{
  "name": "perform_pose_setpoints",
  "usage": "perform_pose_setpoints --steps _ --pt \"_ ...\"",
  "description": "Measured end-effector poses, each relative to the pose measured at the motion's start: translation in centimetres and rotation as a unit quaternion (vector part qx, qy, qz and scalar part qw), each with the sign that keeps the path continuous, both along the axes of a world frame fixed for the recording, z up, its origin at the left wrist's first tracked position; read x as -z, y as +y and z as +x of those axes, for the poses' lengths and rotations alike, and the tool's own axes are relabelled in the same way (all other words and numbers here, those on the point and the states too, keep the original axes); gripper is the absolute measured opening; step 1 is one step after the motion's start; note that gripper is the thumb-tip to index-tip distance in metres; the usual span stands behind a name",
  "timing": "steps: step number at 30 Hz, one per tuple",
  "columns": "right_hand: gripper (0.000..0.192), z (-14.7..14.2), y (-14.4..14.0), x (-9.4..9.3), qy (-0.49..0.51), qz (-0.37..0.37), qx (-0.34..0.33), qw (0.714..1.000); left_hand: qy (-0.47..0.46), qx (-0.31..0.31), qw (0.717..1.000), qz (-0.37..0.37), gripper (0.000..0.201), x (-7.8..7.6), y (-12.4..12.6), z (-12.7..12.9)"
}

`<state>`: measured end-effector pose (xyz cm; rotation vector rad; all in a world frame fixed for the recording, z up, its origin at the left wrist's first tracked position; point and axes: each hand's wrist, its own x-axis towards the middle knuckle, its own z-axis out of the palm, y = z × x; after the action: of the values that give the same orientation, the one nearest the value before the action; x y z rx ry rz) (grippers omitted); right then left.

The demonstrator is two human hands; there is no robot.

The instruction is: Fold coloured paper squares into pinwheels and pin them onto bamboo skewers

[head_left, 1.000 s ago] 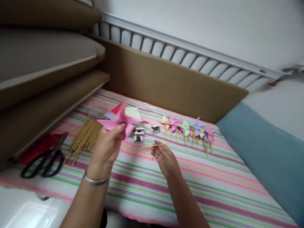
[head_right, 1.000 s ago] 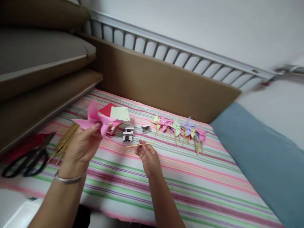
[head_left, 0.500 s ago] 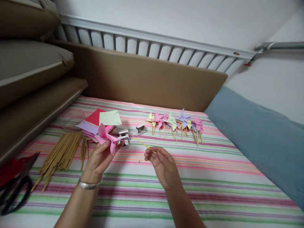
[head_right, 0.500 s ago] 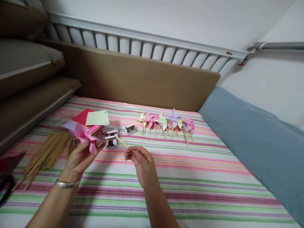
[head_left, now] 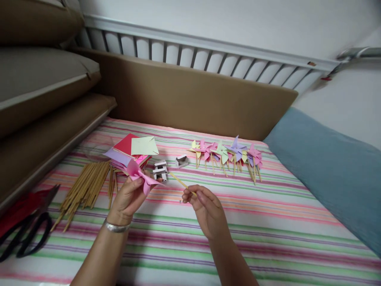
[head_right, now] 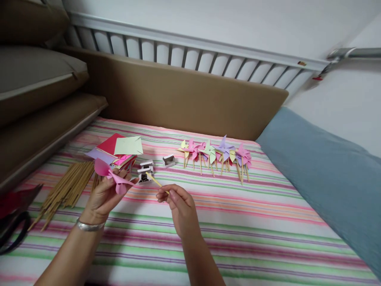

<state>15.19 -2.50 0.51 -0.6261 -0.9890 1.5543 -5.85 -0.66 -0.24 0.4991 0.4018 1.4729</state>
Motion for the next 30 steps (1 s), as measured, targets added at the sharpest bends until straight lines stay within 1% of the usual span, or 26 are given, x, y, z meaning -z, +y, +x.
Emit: perform_pose_setpoints --steps 3,6,11,15,17,24,30 --pt "0.015 -0.1 -0.1 0.1 -0.006 -0.002 -0.001 1.000 0.003 0.006 1.000 0.012 0.016 0.0 0.0 0.0" --pt "0.014 -0.2 -0.1 0.3 -0.022 0.000 0.007 1.000 0.025 0.018 0.999 0.025 0.015 -0.2 0.0 0.2" --pt "0.013 -0.4 0.3 1.1 -0.076 0.013 0.024 0.997 0.122 0.022 0.991 0.049 0.014 -0.4 0.0 0.8" --pt "0.012 -0.4 0.5 1.5 -0.084 0.014 0.034 0.996 0.226 -0.005 0.968 0.110 0.004 -0.5 0.2 1.4" --pt "0.012 -0.3 0.4 1.4 -0.082 0.022 0.033 0.996 0.252 -0.017 0.960 0.125 0.002 -0.6 0.2 1.6" --pt "0.016 0.1 0.1 0.8 -0.080 0.062 -0.010 0.995 0.267 -0.004 0.957 0.110 0.006 -0.8 -0.1 1.1" --pt "0.017 0.7 0.7 1.4 -0.135 0.056 -0.033 0.989 0.274 0.009 0.954 0.124 0.003 -0.3 0.1 0.8"
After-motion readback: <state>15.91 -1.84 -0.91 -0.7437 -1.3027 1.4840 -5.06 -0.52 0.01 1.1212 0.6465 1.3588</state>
